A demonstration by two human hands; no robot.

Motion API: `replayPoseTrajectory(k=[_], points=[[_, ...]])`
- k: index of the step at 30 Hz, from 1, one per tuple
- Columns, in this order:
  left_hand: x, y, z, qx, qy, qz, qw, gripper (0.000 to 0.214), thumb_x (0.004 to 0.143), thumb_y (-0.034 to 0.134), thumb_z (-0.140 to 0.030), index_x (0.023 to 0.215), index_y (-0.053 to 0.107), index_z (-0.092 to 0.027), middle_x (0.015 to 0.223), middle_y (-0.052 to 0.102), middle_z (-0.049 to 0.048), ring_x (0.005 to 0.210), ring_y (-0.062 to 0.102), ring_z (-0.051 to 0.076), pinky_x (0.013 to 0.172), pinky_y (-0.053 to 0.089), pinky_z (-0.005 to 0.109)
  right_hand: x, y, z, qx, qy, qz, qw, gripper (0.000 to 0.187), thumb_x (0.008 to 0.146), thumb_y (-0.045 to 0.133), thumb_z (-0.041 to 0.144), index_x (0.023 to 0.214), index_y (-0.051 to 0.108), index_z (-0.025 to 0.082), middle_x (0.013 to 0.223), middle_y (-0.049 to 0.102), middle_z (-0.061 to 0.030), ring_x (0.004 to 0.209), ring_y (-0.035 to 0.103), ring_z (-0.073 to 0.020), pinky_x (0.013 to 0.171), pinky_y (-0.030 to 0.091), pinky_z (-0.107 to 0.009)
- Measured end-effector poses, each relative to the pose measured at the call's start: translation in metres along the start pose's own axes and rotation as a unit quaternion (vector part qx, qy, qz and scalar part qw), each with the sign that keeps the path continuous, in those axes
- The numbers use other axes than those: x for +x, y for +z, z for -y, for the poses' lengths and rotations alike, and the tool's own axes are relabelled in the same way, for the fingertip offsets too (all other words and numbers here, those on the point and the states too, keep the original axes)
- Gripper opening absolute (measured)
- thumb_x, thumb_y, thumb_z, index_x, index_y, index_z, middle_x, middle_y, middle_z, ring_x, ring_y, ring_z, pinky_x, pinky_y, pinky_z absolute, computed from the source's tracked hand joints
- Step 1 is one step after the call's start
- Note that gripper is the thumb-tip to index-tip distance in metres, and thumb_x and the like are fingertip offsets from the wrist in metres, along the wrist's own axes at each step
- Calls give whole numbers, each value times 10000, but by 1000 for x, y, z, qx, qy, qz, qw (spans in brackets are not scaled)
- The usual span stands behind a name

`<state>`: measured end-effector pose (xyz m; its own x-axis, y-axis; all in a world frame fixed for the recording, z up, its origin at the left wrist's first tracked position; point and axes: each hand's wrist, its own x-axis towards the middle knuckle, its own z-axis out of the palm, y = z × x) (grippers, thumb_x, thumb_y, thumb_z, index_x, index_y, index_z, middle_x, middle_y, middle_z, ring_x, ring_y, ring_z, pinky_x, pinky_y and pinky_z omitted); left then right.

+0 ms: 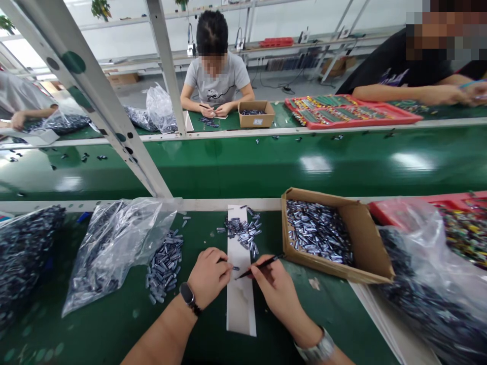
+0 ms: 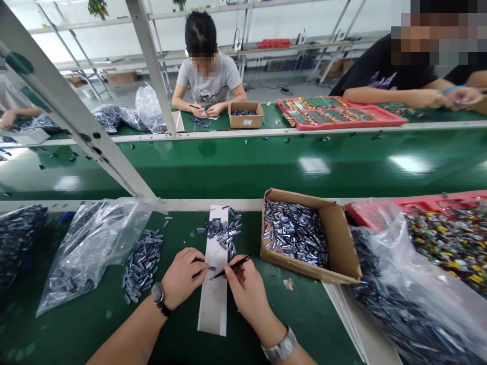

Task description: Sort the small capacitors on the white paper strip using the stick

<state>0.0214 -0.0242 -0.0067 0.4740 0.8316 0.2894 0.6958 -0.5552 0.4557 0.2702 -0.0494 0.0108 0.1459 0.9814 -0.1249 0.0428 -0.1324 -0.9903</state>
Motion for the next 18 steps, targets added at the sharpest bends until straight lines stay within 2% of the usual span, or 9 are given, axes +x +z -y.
replayPoseTrajectory(k=[4, 12, 18], points=[[1, -3, 0, -1, 0, 8, 1000, 242, 1101, 889, -85, 1112, 1019, -289, 1137, 903, 82, 1137, 846, 296, 1025, 745, 456, 8, -4, 1, 7, 1, -28, 1000, 714, 904, 919, 1083, 997, 749, 396, 883, 930, -118, 779, 962, -422, 768, 841, -568], [0, -7, -1, 3, -7, 38, 999, 253, 1106, 897, -124, 1168, 1039, -323, 1220, 910, 91, 1225, 844, 319, 1052, 744, 469, 13, 0, 12, 8, 1, -15, 1000, 663, 876, 996, 1002, 942, 737, 396, 840, 924, -107, 767, 961, -428, 751, 844, -567], [0, -8, -3, 3, -6, 41, 999, 261, 1107, 910, -115, 1189, 1040, -325, 1236, 912, 94, 1242, 844, 324, 1071, 745, 478, 13, 0, 8, 1, 0, -13, 1000, 694, 889, 963, 1040, 953, 745, 385, 858, 925, -114, 779, 963, -427, 772, 844, -584]])
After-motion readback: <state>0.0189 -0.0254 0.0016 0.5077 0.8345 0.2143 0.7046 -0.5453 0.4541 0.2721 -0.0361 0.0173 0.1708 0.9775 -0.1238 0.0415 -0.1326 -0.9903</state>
